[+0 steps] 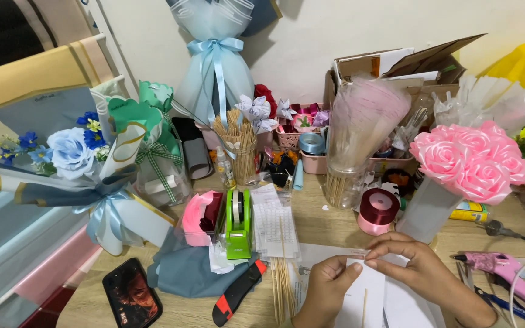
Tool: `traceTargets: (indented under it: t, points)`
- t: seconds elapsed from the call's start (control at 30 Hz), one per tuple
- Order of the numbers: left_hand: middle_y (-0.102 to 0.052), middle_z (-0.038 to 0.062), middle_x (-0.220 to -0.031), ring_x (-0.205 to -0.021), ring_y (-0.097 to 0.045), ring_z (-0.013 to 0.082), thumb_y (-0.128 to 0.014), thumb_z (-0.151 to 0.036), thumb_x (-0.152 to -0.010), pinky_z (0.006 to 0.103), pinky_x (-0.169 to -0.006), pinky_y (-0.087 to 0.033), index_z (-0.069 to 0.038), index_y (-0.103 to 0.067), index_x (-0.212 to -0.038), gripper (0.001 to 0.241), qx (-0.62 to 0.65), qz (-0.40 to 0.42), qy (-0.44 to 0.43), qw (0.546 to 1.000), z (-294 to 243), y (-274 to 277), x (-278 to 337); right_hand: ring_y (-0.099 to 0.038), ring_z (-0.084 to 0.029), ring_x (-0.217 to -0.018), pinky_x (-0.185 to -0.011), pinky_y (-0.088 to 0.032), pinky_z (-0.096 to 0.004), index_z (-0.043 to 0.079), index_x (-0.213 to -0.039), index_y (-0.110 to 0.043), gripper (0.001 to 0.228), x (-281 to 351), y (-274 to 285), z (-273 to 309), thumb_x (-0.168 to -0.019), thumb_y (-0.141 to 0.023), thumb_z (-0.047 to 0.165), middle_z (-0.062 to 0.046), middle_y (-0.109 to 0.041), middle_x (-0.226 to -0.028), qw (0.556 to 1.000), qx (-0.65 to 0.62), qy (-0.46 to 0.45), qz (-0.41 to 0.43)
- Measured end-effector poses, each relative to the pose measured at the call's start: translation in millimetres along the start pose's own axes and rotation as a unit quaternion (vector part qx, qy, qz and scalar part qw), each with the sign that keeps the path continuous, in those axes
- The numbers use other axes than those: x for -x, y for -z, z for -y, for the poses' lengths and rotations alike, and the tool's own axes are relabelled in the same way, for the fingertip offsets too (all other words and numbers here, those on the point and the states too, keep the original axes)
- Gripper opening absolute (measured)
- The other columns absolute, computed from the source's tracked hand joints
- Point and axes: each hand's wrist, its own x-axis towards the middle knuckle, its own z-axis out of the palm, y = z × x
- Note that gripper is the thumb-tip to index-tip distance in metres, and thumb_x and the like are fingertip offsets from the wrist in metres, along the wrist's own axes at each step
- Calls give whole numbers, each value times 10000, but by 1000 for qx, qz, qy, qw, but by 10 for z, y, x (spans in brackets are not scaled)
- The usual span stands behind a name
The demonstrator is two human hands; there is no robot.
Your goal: Attaching labels or small cards to sticks for flower arrangements at a florist workstation.
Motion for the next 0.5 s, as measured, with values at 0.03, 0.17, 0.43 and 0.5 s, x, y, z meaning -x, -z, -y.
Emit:
traceTargets:
  t: [0.03, 0.17, 0.43, 0.5]
  points:
    - [-809, 75, -1138, -1108, -738, 133, -741, -128, -909, 274, -1034, -569, -65, -788, -1069, 178, -8, -4, -8, 1000, -16, -8, 1, -752, -135, -1039, -997, -501, -284, 146, -832, -915, 113, 4, -12, -32, -801, -836, 221, -7, -813, -1063, 1000, -5, 22, 7]
    - [-815, 69, -1114, -1060, -746, 120, -764, -118, -898, 261, -999, -591, -65, -794, -1067, 180, -13, -9, 0, 1000, 64, 15, -32, -734, -134, -1105, -1027, -465, -303, 164, -798, -917, 160, 48, -13, -74, -838, -793, 256, -7, -807, -1159, 1000, -3, 10, 27]
    - [-838, 148, -1011, -950, -774, 188, -755, -103, -903, 313, -905, -617, 13, -800, -1079, 216, 51, -73, -13, 996, -173, -93, -61, -695, -265, -891, -865, -551, -378, 141, -1484, -599, 784, 322, 4, 116, -764, -843, -49, -174, -760, -982, 953, -216, -214, -10]
    - [-828, 129, -1017, -962, -766, 191, -744, -114, -915, 320, -907, -614, 4, -798, -1076, 208, 51, -57, -15, 997, -331, -174, -15, -630, -227, -774, -738, -506, -353, 128, -1475, -585, 779, 419, -184, -200, -774, -857, -74, -141, -662, -843, 947, -254, -197, 13]
